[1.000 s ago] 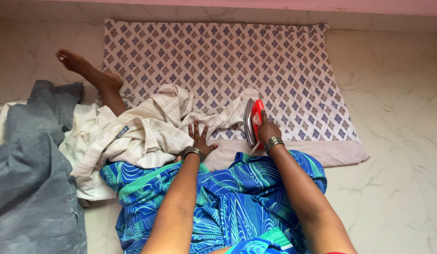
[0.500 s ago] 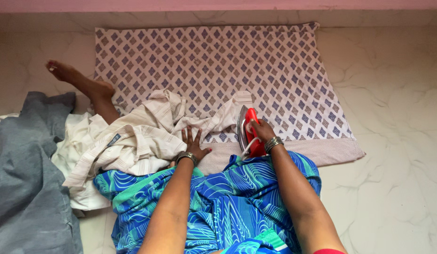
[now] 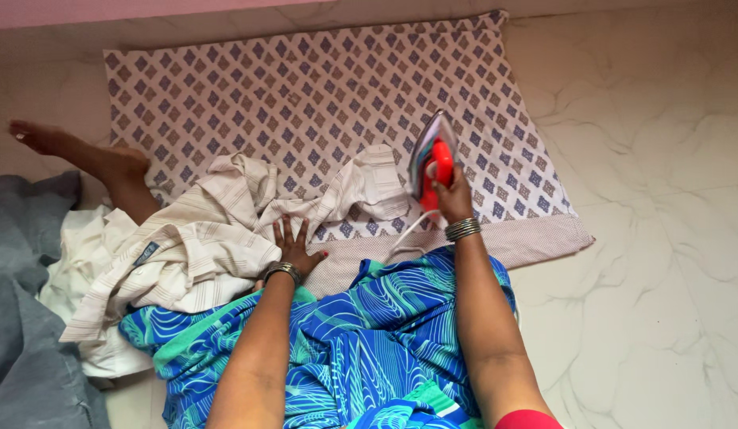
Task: The person irons a white striped shirt on a patterned mat laid on the floor. They repeatedly smooth the fabric, use a red electric iron to press the shirt, and reposition the garment to iron different sections.
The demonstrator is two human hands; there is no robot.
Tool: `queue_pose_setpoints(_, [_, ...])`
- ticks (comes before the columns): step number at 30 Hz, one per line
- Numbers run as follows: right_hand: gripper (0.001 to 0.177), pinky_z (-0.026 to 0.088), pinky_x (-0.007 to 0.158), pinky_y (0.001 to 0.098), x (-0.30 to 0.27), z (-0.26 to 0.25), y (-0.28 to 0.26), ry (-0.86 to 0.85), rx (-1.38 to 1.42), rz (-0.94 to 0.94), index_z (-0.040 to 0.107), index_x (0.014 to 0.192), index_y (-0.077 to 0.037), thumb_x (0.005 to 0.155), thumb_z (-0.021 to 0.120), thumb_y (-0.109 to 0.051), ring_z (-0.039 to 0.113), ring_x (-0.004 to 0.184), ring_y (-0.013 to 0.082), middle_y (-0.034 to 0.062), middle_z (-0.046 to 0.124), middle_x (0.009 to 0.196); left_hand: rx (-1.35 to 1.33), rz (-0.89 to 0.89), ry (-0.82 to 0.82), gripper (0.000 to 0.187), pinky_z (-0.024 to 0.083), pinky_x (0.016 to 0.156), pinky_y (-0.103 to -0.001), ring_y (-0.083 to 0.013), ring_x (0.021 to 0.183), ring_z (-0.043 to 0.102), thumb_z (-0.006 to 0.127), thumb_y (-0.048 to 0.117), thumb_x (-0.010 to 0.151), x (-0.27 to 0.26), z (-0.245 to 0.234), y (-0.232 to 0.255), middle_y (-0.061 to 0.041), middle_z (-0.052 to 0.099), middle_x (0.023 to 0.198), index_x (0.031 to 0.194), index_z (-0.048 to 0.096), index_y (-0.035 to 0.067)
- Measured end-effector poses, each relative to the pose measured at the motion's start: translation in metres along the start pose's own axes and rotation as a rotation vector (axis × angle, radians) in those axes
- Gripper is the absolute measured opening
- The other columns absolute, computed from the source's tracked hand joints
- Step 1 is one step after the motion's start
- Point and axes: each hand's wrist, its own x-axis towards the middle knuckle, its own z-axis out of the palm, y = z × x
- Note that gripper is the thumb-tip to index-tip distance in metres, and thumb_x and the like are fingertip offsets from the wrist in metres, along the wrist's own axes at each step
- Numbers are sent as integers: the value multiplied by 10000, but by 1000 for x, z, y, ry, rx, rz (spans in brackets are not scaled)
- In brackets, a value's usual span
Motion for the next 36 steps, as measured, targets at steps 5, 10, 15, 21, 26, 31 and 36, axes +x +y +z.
queue_pose_setpoints(5, [483, 560, 926, 346, 8, -48, -16, 157, -100, 73, 581, 1324, -117, 874, 685, 24, 674, 1100, 226, 113, 685, 1225, 41, -7, -22, 1192, -144, 1222, -564, -441, 1459, -384, 750, 693, 741, -1, -5, 3, -207, -323, 1644, 1650, 107, 270])
queue_pose_setpoints(10, [422, 551, 980, 319, 22, -73, 32, 192, 122, -143, 634, 1198, -66, 833, 682, 140, 699, 1123, 196, 80, 734, 1181, 75, -7, -23, 1189, -138, 1226, -564, -438, 1448, -391, 741, 706, 752, -3, -7, 4, -204, -323, 1637, 1649, 94, 269])
queue_pose_setpoints(15, [433, 532, 1010, 303, 34, -78, 66, 201, 252, -168, 612, 1163, -61, 808, 691, 174, 680, 1121, 155, 30, 710, 1158, 31, -22, -42, 1193, -130, 1233, -549, -428, 1449, -402, 756, 683, 749, -4, -12, 8, -197, -335, 1639, 1650, 92, 271])
queue_pose_setpoints(21, [426, 540, 896, 303, 17, -78, 63, 181, 40, -139, 693, 1152, -68, 790, 717, 154, 650, 1003, 165, 51, 692, 1098, 15, -38, -64, 1183, -124, 1239, -536, -427, 1452, -401, 758, 672, 754, -7, -18, 12, -178, -332, 1642, 1649, 92, 280])
queue_pose_setpoints(26, [403, 550, 834, 303, 11, -80, 75, 207, -134, -102, 718, 1131, -68, 759, 759, 79, 689, 933, 171, 53, 733, 1045, -4, -32, -43, 1179, -118, 1238, -530, -426, 1459, -396, 758, 670, 748, -6, -16, 10, -182, -328, 1652, 1649, 103, 283])
queue_pose_setpoints(31, [437, 552, 838, 325, 8, -78, 86, 215, -103, -16, 709, 1193, -74, 769, 721, 30, 695, 939, 203, 75, 742, 1075, -3, -32, -40, 1190, -131, 1234, -547, -439, 1453, -394, 766, 671, 738, -3, -11, 7, -190, -327, 1644, 1651, 107, 288])
queue_pose_setpoints(36, [410, 539, 838, 351, 7, -84, 91, 626, -165, 135, 536, 1223, -41, 836, 668, -11, 655, 909, 238, 143, 667, 1031, 30, -6, -13, 1178, -127, 1236, -555, -446, 1461, -375, 747, 709, 742, 0, -5, 3, -186, -305, 1645, 1644, 123, 278])
